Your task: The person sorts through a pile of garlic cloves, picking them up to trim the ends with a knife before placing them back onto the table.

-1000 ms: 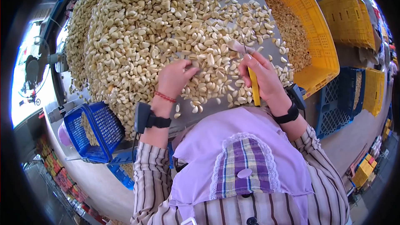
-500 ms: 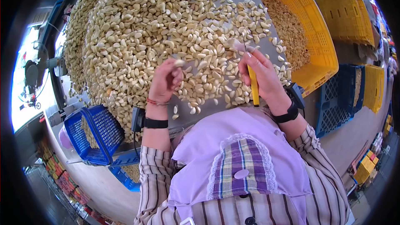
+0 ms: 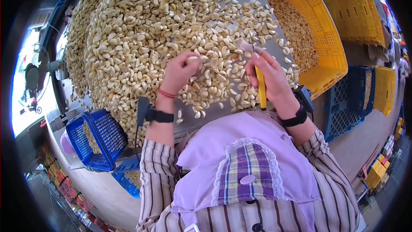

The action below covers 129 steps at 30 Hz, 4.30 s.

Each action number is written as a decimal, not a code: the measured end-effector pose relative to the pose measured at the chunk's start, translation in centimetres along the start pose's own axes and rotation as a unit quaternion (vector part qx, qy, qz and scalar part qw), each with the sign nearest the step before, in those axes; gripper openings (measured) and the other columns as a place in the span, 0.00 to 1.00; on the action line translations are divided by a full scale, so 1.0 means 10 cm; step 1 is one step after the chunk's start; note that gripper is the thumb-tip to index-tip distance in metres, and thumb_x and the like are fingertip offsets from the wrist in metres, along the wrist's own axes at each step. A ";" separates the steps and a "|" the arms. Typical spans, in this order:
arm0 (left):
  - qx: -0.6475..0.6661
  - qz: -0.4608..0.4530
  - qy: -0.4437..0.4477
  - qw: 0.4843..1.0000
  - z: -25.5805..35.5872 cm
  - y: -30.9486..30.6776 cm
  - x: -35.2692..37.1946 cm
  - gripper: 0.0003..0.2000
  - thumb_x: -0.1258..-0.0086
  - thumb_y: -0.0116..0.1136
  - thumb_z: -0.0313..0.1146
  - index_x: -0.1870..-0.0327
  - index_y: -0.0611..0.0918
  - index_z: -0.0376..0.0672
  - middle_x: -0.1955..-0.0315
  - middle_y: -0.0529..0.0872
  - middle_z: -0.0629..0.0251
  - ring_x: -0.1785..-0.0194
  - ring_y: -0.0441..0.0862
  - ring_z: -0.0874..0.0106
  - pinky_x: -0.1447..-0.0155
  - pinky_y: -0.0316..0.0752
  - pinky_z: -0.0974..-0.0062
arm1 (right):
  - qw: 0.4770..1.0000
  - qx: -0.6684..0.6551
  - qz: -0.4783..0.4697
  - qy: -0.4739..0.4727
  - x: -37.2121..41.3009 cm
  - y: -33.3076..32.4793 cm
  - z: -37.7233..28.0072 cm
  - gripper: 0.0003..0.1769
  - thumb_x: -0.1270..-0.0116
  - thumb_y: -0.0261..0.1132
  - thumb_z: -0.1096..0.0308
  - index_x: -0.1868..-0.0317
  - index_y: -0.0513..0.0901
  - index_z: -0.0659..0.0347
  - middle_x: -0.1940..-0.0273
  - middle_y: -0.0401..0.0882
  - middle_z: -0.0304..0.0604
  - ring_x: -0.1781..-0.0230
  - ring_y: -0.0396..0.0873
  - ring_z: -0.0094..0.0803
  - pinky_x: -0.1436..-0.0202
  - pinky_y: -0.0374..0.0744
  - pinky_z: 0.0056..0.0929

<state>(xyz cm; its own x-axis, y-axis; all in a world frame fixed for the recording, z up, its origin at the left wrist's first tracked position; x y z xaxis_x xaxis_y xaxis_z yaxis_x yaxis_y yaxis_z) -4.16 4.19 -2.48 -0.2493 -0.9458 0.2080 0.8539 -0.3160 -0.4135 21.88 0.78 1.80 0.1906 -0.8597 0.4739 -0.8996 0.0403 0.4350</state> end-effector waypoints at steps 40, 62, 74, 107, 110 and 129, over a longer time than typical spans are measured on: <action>-0.227 -0.010 -0.043 0.973 0.13 -0.27 0.46 0.12 0.36 0.60 0.37 0.59 0.83 0.40 0.75 0.81 0.71 0.70 0.79 0.74 0.66 0.74 0.81 | 0.999 0.025 0.001 0.021 -0.01 0.13 -0.02 0.16 0.28 0.55 0.59 0.47 0.73 0.61 0.72 0.74 0.37 0.83 0.69 0.18 0.81 0.68 0.15; -0.425 -0.015 0.062 0.903 -0.04 -0.36 0.63 0.10 0.38 0.59 0.33 0.55 0.81 0.48 0.70 0.82 0.64 0.69 0.80 0.62 0.67 0.75 0.68 | 1.000 0.005 0.004 0.026 -0.03 0.10 0.06 0.19 0.30 0.59 0.56 0.46 0.75 0.60 0.73 0.75 0.34 0.83 0.69 0.16 0.81 0.68 0.15; 0.299 0.183 -0.071 0.934 -0.04 -0.75 0.39 0.07 0.31 0.52 0.32 0.62 0.79 0.39 0.75 0.79 0.69 0.78 0.72 0.78 0.72 0.70 0.82 | 0.999 -0.003 0.029 0.022 0.01 0.06 0.05 0.19 0.30 0.59 0.56 0.46 0.76 0.59 0.74 0.76 0.34 0.83 0.70 0.16 0.81 0.68 0.15; -0.256 0.105 -0.049 0.960 -0.31 -0.71 0.16 0.13 0.37 0.62 0.43 0.58 0.85 0.45 0.68 0.84 0.72 0.73 0.78 0.78 0.72 0.71 0.84 | 0.999 0.020 0.018 0.042 -0.02 0.14 0.04 0.17 0.29 0.59 0.57 0.47 0.76 0.59 0.74 0.75 0.34 0.83 0.69 0.17 0.81 0.67 0.15; -0.365 0.064 -0.004 0.929 -0.29 -0.73 0.15 0.12 0.35 0.60 0.41 0.58 0.84 0.44 0.70 0.83 0.69 0.75 0.77 0.79 0.75 0.69 0.84 | 0.999 0.016 0.025 0.031 0.00 0.11 0.02 0.16 0.29 0.59 0.57 0.49 0.76 0.59 0.74 0.75 0.34 0.83 0.69 0.17 0.81 0.67 0.15; 0.344 0.073 -0.133 0.927 -0.19 -0.68 0.12 0.12 0.30 0.54 0.38 0.52 0.77 0.41 0.76 0.73 0.70 0.80 0.69 0.80 0.83 0.61 0.87 | 0.999 -0.009 0.037 0.033 -0.01 0.06 0.03 0.17 0.30 0.59 0.56 0.49 0.77 0.58 0.74 0.76 0.34 0.83 0.70 0.16 0.81 0.68 0.15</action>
<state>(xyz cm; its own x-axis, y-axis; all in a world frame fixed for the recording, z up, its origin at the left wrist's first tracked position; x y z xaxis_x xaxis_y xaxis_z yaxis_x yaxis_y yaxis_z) -11.17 5.07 -1.08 -0.0651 -0.8936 0.4441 0.9816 0.0227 0.1895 21.20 0.72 1.84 0.1493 -0.8186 0.5547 -0.9053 0.1126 0.4097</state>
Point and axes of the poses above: each hand's wrist, its own x-axis away from the middle knuckle, its own y-axis out of the palm, z = x × y, the point moved 1 cm from there along -x, towards the middle knuckle
